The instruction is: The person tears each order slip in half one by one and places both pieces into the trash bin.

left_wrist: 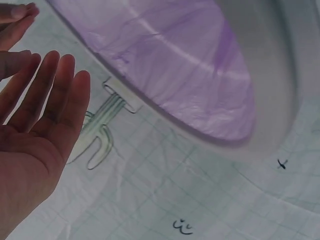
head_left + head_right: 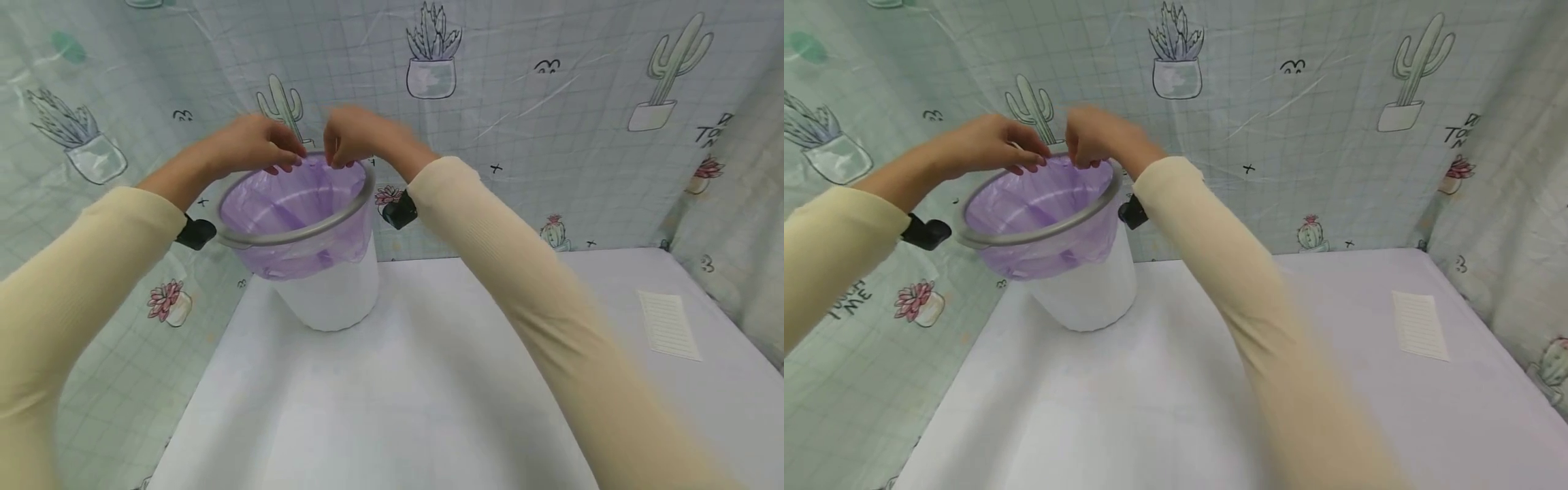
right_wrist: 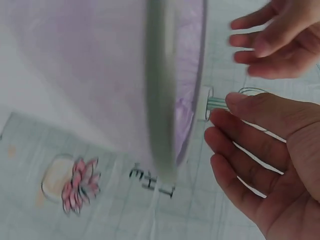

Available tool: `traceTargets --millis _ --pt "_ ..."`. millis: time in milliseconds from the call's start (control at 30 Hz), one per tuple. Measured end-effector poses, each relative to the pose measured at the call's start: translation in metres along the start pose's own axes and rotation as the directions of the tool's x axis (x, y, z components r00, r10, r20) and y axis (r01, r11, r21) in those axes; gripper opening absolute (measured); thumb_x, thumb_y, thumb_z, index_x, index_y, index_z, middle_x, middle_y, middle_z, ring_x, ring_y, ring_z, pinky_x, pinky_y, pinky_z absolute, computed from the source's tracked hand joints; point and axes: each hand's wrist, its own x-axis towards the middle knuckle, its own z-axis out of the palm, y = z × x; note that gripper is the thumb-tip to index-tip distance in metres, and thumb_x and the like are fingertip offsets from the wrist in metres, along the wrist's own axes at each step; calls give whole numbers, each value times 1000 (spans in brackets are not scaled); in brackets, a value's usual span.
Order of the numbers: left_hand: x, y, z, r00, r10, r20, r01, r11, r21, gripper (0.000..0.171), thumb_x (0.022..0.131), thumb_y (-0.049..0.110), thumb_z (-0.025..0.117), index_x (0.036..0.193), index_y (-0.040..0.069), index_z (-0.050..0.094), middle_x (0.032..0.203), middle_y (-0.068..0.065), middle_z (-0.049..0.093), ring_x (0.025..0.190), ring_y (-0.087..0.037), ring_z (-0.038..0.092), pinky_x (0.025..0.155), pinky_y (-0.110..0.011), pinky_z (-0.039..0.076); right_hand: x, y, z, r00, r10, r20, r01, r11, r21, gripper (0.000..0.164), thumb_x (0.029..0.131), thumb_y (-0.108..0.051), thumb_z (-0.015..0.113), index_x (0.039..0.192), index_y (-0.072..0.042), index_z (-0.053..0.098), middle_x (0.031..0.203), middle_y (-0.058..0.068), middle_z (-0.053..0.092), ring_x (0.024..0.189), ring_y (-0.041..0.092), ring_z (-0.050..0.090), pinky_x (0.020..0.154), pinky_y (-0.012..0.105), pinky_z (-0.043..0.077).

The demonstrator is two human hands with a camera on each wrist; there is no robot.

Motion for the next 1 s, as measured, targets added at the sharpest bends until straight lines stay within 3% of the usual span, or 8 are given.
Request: traceTargets --millis 267,500,600,733,1000 --pt "-29 29 13 987 111 -115 -105 993 57 28 101 22 64 125 9 71 120 -12 71 99 -24 70 74 -22 56 -35 13 7 995 -51 -88 39 990 -133 16 95 -11 68 104 -2 78 101 12 75 89 22 67 80 31 55" --pt "-56 54 36 941 277 -195 -268 961 71 19 99 10 64 117 11 73 115 -7 74 105 -28 70 93 -43 54 -70 28 29 970 -138 -201 113 984 -135 14 93 -8 68 97 -1 80 92 12 77 83 24 69 78 35 56" --pt "-64 59 46 933 300 -201 -296 954 49 19 99 6 63 115 9 73 113 -7 74 102 -26 72 91 -44 56 -86 33 47 977 -103 -187 87 992 -94 14 95 -10 68 99 -4 80 94 8 77 85 21 70 79 34 57" --pt "-72 63 58 936 290 -201 -294 956 8 19 99 7 62 115 11 72 113 -7 74 103 -25 71 90 -43 57 -104 39 73 985 -72 -155 68 997 -30 14 97 -11 67 102 -4 78 98 8 77 92 21 73 83 33 59" --pt "-81 67 83 925 309 -223 -329 943 -56 19 99 6 62 115 8 72 114 -7 72 105 -22 68 95 -44 55 -142 49 106 981 -91 -172 94 996 11 13 98 -11 68 103 -7 79 102 5 77 96 23 72 85 35 58"
